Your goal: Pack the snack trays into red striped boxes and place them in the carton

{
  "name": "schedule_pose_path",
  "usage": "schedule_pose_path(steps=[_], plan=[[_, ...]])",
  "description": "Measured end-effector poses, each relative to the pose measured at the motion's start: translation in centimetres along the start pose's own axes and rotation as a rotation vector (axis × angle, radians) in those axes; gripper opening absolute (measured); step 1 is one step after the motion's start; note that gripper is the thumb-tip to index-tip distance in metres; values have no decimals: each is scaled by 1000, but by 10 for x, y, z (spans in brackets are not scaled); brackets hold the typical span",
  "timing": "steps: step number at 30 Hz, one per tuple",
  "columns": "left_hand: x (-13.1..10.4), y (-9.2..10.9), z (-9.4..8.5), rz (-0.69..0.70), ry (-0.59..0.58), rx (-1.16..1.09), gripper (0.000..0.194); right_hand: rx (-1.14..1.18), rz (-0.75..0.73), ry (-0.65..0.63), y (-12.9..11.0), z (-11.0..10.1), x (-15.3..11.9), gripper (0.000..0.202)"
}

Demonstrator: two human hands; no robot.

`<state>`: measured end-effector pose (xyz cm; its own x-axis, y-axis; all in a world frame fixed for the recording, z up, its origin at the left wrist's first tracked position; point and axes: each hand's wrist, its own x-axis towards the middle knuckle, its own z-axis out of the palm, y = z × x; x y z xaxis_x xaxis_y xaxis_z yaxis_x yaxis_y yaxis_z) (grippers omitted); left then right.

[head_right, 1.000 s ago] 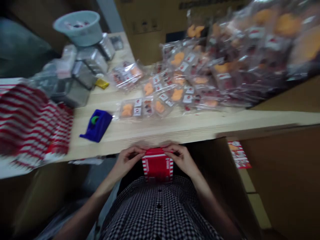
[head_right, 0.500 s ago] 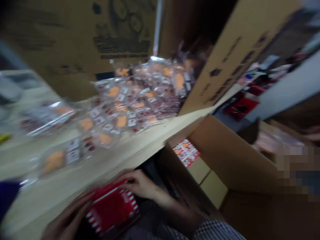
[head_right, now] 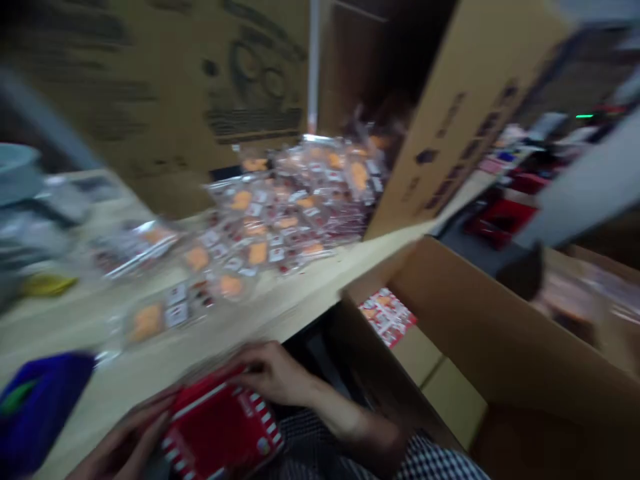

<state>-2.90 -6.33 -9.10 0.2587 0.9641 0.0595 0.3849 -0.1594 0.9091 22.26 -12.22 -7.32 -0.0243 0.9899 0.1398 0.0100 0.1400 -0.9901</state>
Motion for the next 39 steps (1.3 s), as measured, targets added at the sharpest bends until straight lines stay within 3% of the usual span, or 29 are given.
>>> schedule_pose_path(steps=[2, 4, 6, 10, 12, 14, 17, 20, 24, 27, 32, 39], plan=[[-11, 15, 4, -89, -66, -74, 33, 2, 131, 88, 4, 3, 0, 24], [-14, 20, 1, -118, -26, -141, 34, 48, 167, 36, 12, 5, 2, 26], [-15, 14, -15, -104, 148, -148, 38, 92, 196, -30, 23, 2, 5, 28], [-23, -6, -79, -9, 711, 241, 43, 153, 368, 40, 39, -16, 11, 35], [-23, -15, -108, -47, 803, 363, 50, 152, 411, 61, 43, -23, 12, 38], [-14, -22, -125, -142, 712, 307, 52, 113, 404, 62, 45, -24, 13, 39], [8, -28, -133, -240, 528, 153, 45, 11, 349, 24, 48, -18, 12, 39], [29, -30, -137, -315, 427, 58, 36, -42, 288, -11, 49, -11, 8, 38], [42, -29, -149, -441, 340, -111, 41, -52, 228, 13, 43, -10, 2, 37], [44, -25, -154, -475, 348, -222, 43, -48, 206, 16, 38, -10, -1, 34], [34, -24, -149, -418, 433, -359, 42, -68, 215, -35, 40, -8, -5, 32], [7, -51, -127, -340, 586, -385, 37, -84, 217, -123, 54, -10, -2, 27]])
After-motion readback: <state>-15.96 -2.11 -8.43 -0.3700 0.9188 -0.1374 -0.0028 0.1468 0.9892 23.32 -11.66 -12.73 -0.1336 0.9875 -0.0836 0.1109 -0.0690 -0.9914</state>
